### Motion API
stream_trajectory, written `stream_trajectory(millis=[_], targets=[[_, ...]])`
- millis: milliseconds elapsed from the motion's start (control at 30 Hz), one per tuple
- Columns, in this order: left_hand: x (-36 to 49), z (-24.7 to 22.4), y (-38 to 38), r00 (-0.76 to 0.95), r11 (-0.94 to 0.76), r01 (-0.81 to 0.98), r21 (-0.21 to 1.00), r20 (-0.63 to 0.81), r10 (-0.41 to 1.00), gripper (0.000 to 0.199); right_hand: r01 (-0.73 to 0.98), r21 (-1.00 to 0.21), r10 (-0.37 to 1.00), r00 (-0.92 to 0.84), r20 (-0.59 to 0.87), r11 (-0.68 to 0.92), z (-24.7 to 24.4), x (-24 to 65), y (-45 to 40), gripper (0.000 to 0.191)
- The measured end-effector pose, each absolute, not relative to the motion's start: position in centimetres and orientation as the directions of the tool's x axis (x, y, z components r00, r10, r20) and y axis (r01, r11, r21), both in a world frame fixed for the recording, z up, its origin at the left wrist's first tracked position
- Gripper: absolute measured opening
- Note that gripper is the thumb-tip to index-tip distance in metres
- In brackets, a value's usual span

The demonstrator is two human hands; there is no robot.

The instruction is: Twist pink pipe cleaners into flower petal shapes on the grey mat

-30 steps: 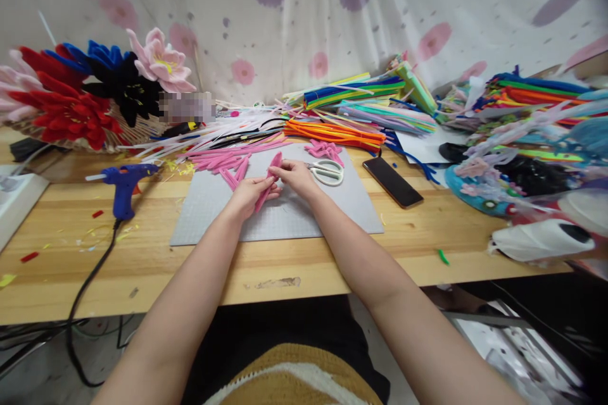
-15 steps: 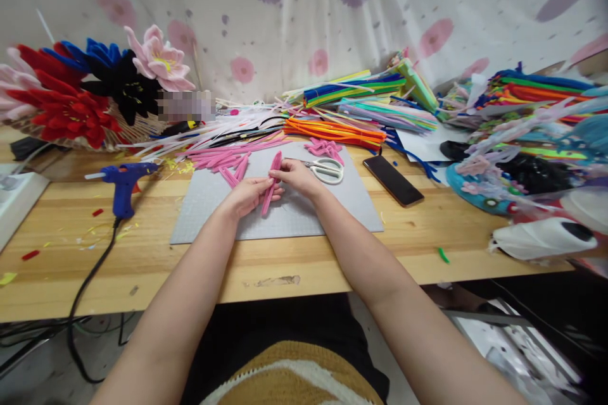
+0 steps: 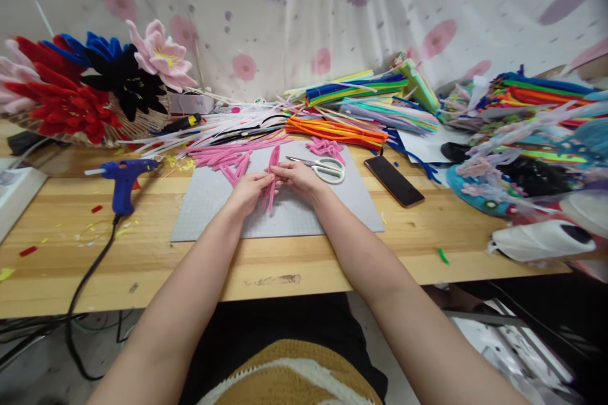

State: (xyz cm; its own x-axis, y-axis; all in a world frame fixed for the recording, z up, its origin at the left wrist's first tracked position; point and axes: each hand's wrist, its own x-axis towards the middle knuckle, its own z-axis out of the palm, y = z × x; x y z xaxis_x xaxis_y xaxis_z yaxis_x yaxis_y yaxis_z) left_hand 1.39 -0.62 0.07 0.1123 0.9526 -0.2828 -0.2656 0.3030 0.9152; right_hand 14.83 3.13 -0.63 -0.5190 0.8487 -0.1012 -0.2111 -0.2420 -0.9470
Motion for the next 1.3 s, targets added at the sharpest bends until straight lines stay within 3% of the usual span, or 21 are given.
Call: stream_trajectory(millis=[167, 300, 433, 533, 733, 867, 1033, 1300], targets=[[1.4, 0.0, -0.6, 0.113, 0.343, -0.260, 0.903, -0.324, 0.939, 0.012, -0.181, -0.944, 0.845, -0.513, -0.150, -0.277, -0.7, 14.7, 3.4, 0.031], [1.2, 0.2, -0.7, 0.144, 0.356, -0.268, 0.895, -0.328, 0.934, 0.012, -0.155, -0.965, 0.909, -0.394, -0.135, -0.210, -0.8, 14.3, 3.3, 0.030], [0.9, 0.7, -0.9, 0.254, 0.371, -0.282, 0.885, -0.304, 0.918, 0.009, -0.132, -0.983, 0.963, -0.255, -0.088, -0.124, -0.8, 14.1, 3.3, 0.031], [0.9, 0.7, -1.0, 0.330, 0.314, -0.203, 0.928, -0.237, 0.914, 0.021, -0.123, -0.987, 0.976, -0.204, -0.074, -0.101, -0.8, 14.1, 3.4, 0.030], [1.5, -0.4, -0.8, 0.185, 0.050, 0.067, 0.997, -0.061, 0.981, 0.026, -0.085, -0.993, 0.980, -0.187, -0.065, -0.082, -0.7, 14.2, 3.6, 0.032], [1.7, 0.1, -1.0, 0.178, 0.108, 0.034, 0.994, -0.112, 0.978, 0.021, -0.074, -0.994, 0.982, -0.176, -0.066, -0.080, -0.7, 14.4, 3.6, 0.031], [1.5, 0.2, -1.2, 0.243, 0.151, 0.008, 0.988, -0.149, 0.959, 0.028, -0.076, -0.988, 0.979, -0.165, -0.118, -0.132, -0.5, 14.3, 3.4, 0.033], [1.7, -1.2, -0.5, 0.110, 0.108, 0.082, 0.991, -0.117, 0.987, 0.017, -0.055, -0.994, 0.981, -0.177, -0.079, -0.091, -0.8, 14.0, 3.2, 0.035]])
